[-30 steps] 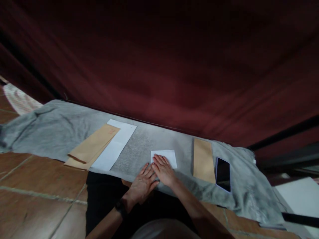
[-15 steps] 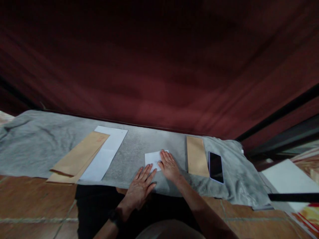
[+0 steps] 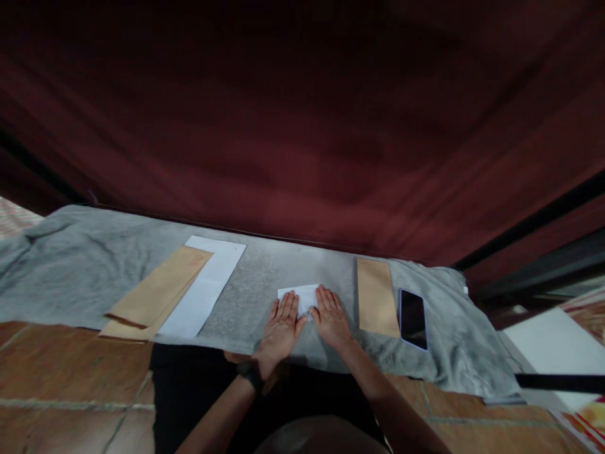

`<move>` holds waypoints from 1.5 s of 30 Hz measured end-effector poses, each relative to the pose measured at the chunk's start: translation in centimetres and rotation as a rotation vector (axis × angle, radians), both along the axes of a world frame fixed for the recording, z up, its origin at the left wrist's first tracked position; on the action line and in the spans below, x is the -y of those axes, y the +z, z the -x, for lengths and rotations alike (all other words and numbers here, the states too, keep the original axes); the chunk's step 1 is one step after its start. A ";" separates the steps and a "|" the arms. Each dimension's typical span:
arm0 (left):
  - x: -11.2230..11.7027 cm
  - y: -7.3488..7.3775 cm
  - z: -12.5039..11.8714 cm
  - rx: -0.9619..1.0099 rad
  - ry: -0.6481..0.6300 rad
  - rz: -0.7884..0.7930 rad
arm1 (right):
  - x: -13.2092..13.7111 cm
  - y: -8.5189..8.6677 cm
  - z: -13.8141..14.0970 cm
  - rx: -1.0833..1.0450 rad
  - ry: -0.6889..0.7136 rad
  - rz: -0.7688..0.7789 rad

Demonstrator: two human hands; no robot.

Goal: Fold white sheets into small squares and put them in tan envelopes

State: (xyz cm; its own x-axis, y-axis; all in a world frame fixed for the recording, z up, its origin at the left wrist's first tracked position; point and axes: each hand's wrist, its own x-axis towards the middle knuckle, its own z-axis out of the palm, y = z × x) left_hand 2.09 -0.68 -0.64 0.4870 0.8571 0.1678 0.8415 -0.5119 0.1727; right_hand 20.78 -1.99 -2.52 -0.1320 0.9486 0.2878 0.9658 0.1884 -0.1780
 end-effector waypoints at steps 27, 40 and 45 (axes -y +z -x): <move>2.0 -0.2 2.5 0.029 0.017 -0.061 | 2.0 -1.2 2.7 0.010 0.124 -0.074; -7.3 4.3 20.9 0.047 0.758 -0.126 | 2.2 -1.5 2.8 0.069 0.107 -0.069; -8.9 5.2 29.2 -0.007 1.005 0.042 | 2.2 -1.4 2.9 0.053 0.107 -0.055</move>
